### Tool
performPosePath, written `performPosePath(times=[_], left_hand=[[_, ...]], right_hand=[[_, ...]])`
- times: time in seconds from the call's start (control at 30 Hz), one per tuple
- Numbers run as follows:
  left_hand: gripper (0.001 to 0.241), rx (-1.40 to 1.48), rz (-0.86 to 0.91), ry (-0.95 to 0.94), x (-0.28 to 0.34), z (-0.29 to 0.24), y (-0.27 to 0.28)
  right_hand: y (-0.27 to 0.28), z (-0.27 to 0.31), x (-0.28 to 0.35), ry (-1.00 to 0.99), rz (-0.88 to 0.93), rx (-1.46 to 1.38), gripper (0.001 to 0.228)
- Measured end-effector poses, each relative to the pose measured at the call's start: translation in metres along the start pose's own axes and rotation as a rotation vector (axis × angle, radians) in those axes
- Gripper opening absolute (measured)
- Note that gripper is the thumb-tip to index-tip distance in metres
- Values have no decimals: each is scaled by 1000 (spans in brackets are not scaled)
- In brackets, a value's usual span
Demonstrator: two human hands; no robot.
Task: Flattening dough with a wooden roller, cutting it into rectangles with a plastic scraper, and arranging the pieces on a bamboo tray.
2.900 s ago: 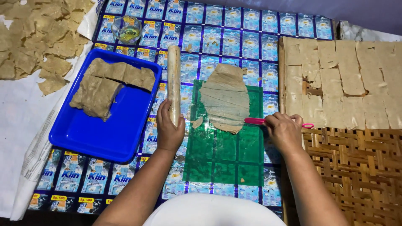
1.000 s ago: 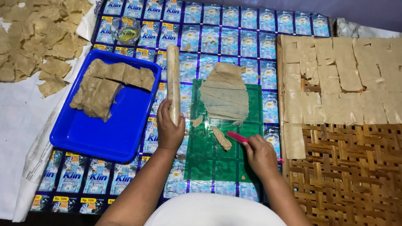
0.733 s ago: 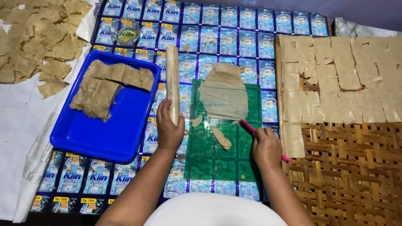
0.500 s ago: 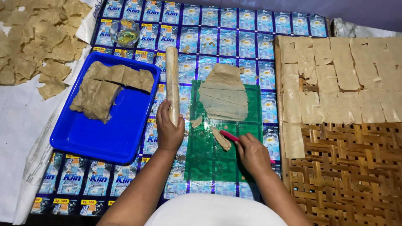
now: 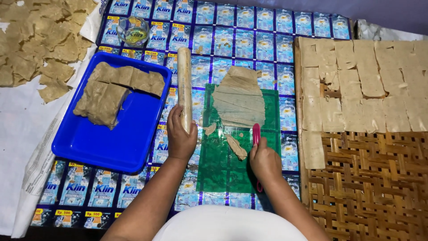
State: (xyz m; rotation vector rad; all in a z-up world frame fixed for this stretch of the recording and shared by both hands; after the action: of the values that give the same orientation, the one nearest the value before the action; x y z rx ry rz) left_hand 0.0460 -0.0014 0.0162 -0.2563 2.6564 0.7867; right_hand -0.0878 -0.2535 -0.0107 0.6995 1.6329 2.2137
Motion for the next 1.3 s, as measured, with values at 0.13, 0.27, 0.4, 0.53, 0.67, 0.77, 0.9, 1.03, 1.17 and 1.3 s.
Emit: performPosePath(times=[0.13,0.27,0.4,0.53,0.67,0.77,0.9,1.03,1.17,1.3], left_hand=[[54,1,-11,-2,0,2,-1],[54,0,-15,-1,0,4,-1],[53,8,-17,0,-1,2,0],[53,9,-14,6,-2,1,0],[53,11,0,18,-3,4,0],[52,14,17,33,-3,2,1],[52,13,22,41,-5,0,3],[52,7,18,31,-4,1,2],[53,10,13,29,-5,1,3],[53,11,2,26,-4,0,4]], right_hand=[[-2,4,-7,-10,-6,-22,33],[5,12,-14,-3,-26,-37,33],[3,14,-28,-10,-41,-35,34],[8,19,-42,-8,-62,-26,33],[12,27,-55,0,-85,-45,31],[12,30,-68,3,-98,-48,29],[6,29,-95,12,-147,-43,29],[17,34,-110,30,-180,-69,27],[22,33,-96,50,-120,-30,29],[23,24,-61,16,-28,2,31]])
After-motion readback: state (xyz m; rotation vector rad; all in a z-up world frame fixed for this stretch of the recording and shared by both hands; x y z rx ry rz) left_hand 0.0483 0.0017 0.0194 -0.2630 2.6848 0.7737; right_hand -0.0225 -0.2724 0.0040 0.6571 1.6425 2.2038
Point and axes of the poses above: each hand's wrist, its own x-axis away from the middle knuckle, its own y-axis out of the back of the hand, z = x × y, the point moved 5 cm from there along -x, towards the middle knuckle, and after that the axes turned 8 degrees about -z, right-handed, at the moved point
